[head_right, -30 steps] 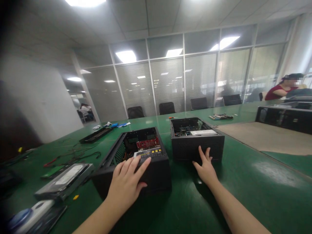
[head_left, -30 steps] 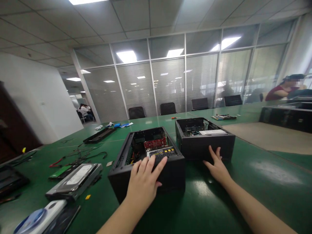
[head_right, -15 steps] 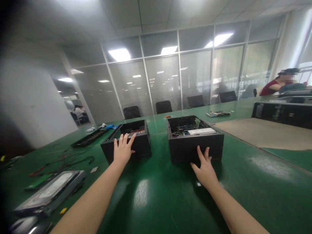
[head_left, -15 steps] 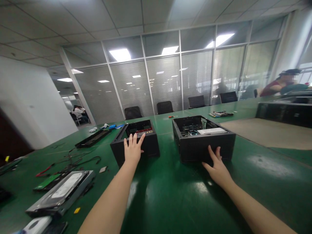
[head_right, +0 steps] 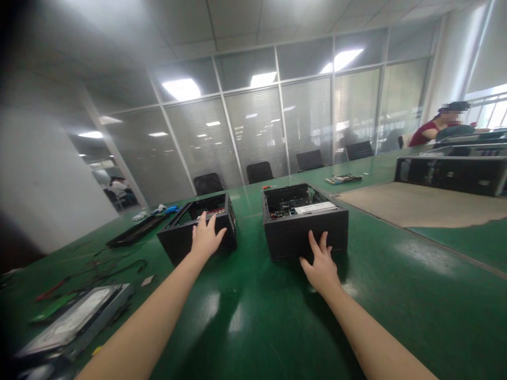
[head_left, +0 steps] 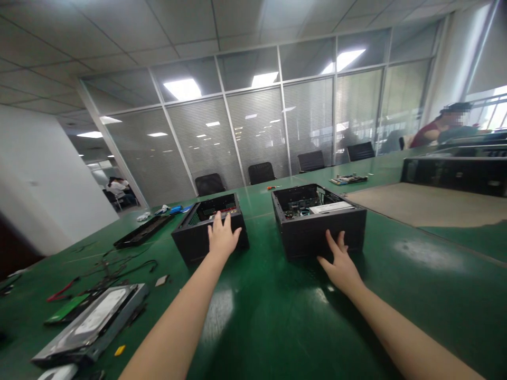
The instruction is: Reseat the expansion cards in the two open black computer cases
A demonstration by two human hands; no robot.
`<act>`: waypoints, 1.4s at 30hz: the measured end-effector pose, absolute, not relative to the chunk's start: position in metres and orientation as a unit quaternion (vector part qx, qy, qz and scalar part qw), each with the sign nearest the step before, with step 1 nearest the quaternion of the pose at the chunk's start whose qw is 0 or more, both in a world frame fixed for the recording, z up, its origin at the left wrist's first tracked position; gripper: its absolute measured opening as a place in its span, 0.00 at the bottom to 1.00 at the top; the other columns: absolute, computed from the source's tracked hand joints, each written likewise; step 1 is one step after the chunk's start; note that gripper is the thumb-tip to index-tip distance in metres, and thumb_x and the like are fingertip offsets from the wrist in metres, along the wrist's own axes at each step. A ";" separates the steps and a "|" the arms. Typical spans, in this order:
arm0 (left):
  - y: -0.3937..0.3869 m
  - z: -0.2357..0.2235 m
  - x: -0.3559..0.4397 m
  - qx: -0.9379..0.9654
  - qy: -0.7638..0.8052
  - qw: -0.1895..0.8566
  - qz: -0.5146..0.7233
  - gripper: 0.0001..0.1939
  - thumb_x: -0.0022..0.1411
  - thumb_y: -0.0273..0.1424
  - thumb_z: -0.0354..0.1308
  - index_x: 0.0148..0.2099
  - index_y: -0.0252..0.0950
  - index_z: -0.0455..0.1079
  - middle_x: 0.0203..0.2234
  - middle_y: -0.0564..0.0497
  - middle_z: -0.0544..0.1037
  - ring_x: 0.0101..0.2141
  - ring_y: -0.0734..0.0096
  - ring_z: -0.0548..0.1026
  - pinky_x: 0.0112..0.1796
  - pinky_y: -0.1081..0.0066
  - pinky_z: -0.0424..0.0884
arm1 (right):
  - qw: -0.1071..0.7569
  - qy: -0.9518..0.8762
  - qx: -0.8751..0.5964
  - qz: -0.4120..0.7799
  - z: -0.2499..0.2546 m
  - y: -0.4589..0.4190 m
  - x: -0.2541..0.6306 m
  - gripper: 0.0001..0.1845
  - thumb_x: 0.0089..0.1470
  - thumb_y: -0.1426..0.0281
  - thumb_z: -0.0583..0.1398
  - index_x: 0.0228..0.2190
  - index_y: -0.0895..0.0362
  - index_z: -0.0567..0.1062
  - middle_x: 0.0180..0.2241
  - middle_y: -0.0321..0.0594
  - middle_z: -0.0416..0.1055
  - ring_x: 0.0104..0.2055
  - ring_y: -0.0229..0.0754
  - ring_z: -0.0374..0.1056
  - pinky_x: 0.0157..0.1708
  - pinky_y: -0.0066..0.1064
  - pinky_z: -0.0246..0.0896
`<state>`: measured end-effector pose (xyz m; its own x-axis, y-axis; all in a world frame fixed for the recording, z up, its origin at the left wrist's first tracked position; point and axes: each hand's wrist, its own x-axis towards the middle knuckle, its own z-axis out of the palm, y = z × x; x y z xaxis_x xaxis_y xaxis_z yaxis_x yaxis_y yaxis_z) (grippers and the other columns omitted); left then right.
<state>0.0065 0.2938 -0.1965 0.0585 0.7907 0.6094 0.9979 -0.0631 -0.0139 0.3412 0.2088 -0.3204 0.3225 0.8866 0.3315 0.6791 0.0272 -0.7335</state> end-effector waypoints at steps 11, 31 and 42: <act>0.264 -0.201 0.191 -0.833 -0.453 0.196 -0.252 0.38 0.57 0.59 0.42 0.52 0.32 0.66 0.44 0.38 0.74 0.48 0.54 0.68 0.56 0.51 0.55 | 0.653 -0.359 -0.667 -0.028 -0.313 0.209 0.372 0.26 0.51 0.62 0.56 0.52 0.54 0.66 0.49 0.43 0.69 0.49 0.48 0.66 0.54 0.46 0.56; 0.205 -0.173 0.125 -0.885 -0.388 0.203 -0.158 0.30 0.59 0.56 0.41 0.39 0.35 0.68 0.31 0.47 0.75 0.37 0.63 0.73 0.36 0.68 0.67 | 0.801 -0.123 -0.560 0.173 -0.327 0.236 0.452 0.18 0.48 0.61 0.54 0.39 0.59 0.68 0.35 0.41 0.71 0.27 0.36 0.70 0.19 0.24 0.60; 0.062 -0.161 0.033 -0.915 -0.268 0.213 -0.212 0.25 0.55 0.51 0.55 0.40 0.33 0.69 0.32 0.46 0.79 0.38 0.61 0.77 0.41 0.64 0.75 | 0.768 -0.166 -0.565 0.252 -0.326 0.234 0.443 0.13 0.44 0.62 0.58 0.31 0.58 0.71 0.29 0.39 0.73 0.22 0.37 0.69 0.15 0.25 0.58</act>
